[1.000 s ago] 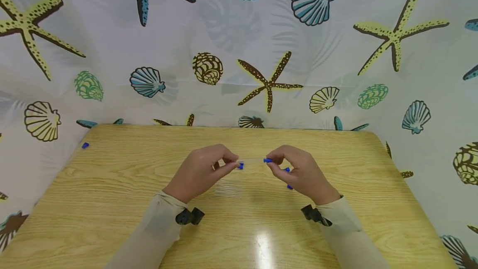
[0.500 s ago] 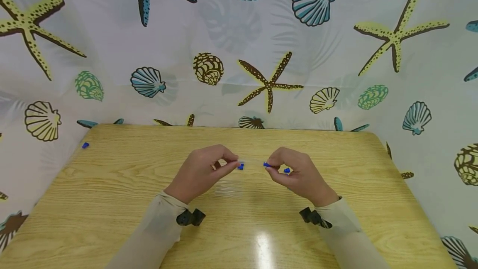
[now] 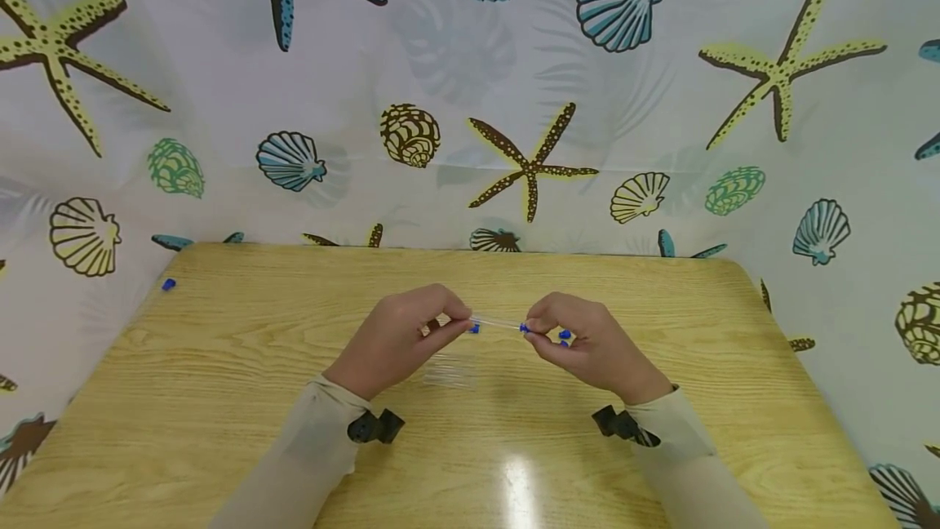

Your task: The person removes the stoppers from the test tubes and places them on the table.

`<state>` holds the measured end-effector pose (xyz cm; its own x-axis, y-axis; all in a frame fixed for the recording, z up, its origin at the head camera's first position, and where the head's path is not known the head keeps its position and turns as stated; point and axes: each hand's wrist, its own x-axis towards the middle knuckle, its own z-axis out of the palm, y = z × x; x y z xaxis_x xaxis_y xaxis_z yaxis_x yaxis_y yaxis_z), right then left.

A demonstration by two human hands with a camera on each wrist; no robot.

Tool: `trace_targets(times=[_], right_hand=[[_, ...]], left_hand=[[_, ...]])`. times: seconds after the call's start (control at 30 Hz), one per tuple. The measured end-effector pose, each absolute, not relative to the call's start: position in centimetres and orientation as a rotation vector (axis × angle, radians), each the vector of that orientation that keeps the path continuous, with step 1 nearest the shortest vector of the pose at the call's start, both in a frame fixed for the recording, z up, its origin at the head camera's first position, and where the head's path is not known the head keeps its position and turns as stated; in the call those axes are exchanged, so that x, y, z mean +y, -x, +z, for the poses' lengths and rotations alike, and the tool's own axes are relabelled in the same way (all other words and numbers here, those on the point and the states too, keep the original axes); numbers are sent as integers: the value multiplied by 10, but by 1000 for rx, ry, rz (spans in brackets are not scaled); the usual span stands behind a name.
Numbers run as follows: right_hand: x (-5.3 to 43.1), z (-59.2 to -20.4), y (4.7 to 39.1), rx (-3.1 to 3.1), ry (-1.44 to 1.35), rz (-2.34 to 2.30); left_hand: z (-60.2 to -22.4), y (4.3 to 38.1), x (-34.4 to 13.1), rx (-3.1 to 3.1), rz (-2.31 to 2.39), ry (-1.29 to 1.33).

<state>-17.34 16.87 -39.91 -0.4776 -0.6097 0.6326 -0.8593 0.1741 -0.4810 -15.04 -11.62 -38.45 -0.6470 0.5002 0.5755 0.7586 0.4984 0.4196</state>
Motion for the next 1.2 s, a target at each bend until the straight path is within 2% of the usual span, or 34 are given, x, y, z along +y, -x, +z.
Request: trace_targets(times=[0.2, 0.47, 0.93, 1.2], right_hand=[[164, -399, 171, -2094, -1341, 1207], [168, -399, 172, -2179, -1424, 1249], [168, -402, 173, -2140, -1408, 1354], [167, -402, 173, -2176, -1282, 1280]], left_hand=[[-385, 150, -116, -2380, -951, 1030], [-384, 151, -120, -2389, -952, 1073], [-384, 151, -119, -2394, -984, 1080], [-384, 150, -120, -2349, -1062, 1095]])
